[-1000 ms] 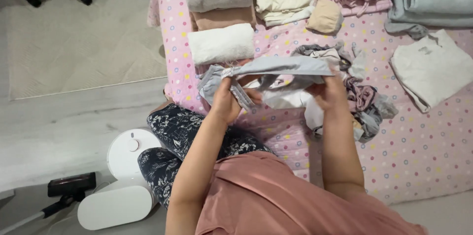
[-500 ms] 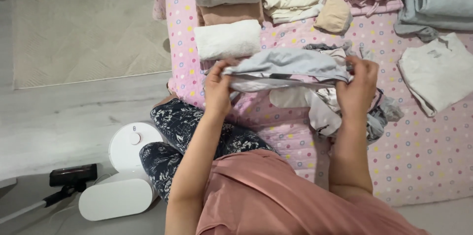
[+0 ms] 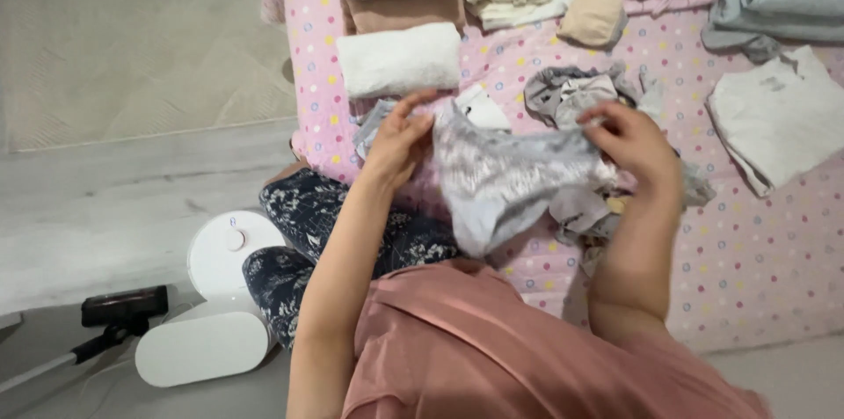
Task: Folding items of laundry on a bed and placing folded towels into a basket in a bathroom.
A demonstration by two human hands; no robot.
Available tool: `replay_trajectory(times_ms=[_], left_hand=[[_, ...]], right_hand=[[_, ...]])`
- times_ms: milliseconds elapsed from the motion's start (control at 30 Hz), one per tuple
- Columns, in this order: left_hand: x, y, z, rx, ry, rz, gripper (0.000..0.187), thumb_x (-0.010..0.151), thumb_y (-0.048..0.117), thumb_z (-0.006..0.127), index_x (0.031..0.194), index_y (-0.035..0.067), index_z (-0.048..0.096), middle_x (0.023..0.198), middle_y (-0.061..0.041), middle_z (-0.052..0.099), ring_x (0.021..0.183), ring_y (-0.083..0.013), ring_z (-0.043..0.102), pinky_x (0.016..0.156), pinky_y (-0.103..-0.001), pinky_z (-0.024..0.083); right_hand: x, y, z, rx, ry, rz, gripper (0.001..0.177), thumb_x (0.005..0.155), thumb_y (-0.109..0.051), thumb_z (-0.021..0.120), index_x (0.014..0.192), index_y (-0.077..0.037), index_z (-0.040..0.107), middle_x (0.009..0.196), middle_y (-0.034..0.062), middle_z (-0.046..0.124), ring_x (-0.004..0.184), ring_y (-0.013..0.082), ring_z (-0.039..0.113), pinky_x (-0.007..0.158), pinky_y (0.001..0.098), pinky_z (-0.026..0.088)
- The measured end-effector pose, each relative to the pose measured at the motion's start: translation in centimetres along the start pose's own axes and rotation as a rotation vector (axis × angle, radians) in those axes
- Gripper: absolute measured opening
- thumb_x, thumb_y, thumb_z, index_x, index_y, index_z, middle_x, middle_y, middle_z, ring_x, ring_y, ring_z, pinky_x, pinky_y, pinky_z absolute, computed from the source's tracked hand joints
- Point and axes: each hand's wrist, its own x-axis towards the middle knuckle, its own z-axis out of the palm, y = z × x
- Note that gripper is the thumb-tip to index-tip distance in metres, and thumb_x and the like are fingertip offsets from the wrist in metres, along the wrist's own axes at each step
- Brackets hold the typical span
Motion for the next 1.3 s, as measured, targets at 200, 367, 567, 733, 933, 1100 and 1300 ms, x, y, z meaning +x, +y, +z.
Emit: replay_trajectory(times_ms=[200,367,567,733,933,1100,1300], left_hand=[[3.9,-15.1,-7.8,0.642,0.136,0.197,0.101,0.086,0.006,0.078,0.157,0.006,0.005,0.129,-0.014,0.056,0.117,-0.0227,0.060,0.097,-0.038,0.052],[0.5,-19.6,-9.4,1.117,0.395,0.178,0.071,0.084,0.017,0.083,0.139,-0.008,0.045,0.123,-0.024,0.065,0.110,-0.0318,0.064,0.094,-0.039,0.052],[0.4,-22.6,-10.5,0.461,0.217,-0.188,0.029,0.093,0.011,0.077,0.117,-0.006,0.071,0.104,-0.012,0.072,0.090,-0.0162,0.064,0.079,-0.030,0.050],[-1.5,-16.9,-5.7,0.078,0.029,-0.215,0.026,0.093,0.013,0.070,0.117,0.005,0.069,0.107,-0.004,0.074,0.093,-0.0122,0.069,0.083,-0.027,0.054],[-1.4,-17.1,-6.8,0.334,-0.208,-0.303,0.034,0.096,0.024,0.071,0.124,0.005,0.069,0.117,-0.002,0.073,0.107,-0.0101,0.065,0.097,-0.027,0.049],[-3.3,-11.9,-1.4,1.857,0.012,-0.284,0.045,0.084,0.034,0.079,0.114,0.004,0.067,0.111,-0.019,0.069,0.108,-0.0351,0.063,0.090,-0.048,0.048],[2.4,-3.8,8.2,1.631,-0.357,1.264,0.062,0.059,0.035,0.070,0.113,0.006,0.073,0.109,-0.013,0.076,0.107,-0.0328,0.068,0.097,-0.042,0.038]], right_hand=[[4.6,3.5,7.9,-0.682,0.433,-0.193,0.018,0.094,-0.024,0.076,0.102,-0.007,0.074,0.100,0.0185,0.072,0.095,0.0410,0.067,0.084,0.0515,0.052],[5.0,5.3,12.6,-0.506,0.248,-0.535,0.019,0.095,-0.018,0.069,0.110,-0.008,0.074,0.108,0.0146,0.073,0.103,0.0383,0.065,0.091,0.0474,0.051],[7.2,5.4,13.0,-0.799,0.283,-0.520,0.026,0.081,-0.024,0.080,0.102,-0.009,0.076,0.093,0.0113,0.075,0.095,0.0332,0.067,0.085,0.0514,0.048],[11.1,10.7,7.8,0.068,-0.100,-0.157,0.020,0.086,-0.016,0.082,0.099,-0.010,0.069,0.083,-0.0018,0.064,0.074,0.0081,0.058,0.066,0.0276,0.047],[14.2,11.2,4.2,0.242,-0.277,-0.169,0.020,0.088,-0.019,0.082,0.095,-0.009,0.067,0.087,-0.0070,0.065,0.080,0.0028,0.057,0.072,0.0224,0.047],[12.8,9.5,4.7,-0.313,-0.440,-0.167,0.029,0.080,-0.022,0.086,0.098,-0.006,0.070,0.082,0.0011,0.067,0.079,0.0095,0.057,0.070,0.0291,0.048],[5.9,2.6,4.6,-0.289,-0.505,-0.487,0.030,0.079,-0.026,0.083,0.100,-0.006,0.074,0.083,0.0044,0.070,0.074,0.0139,0.063,0.067,0.0305,0.050]])
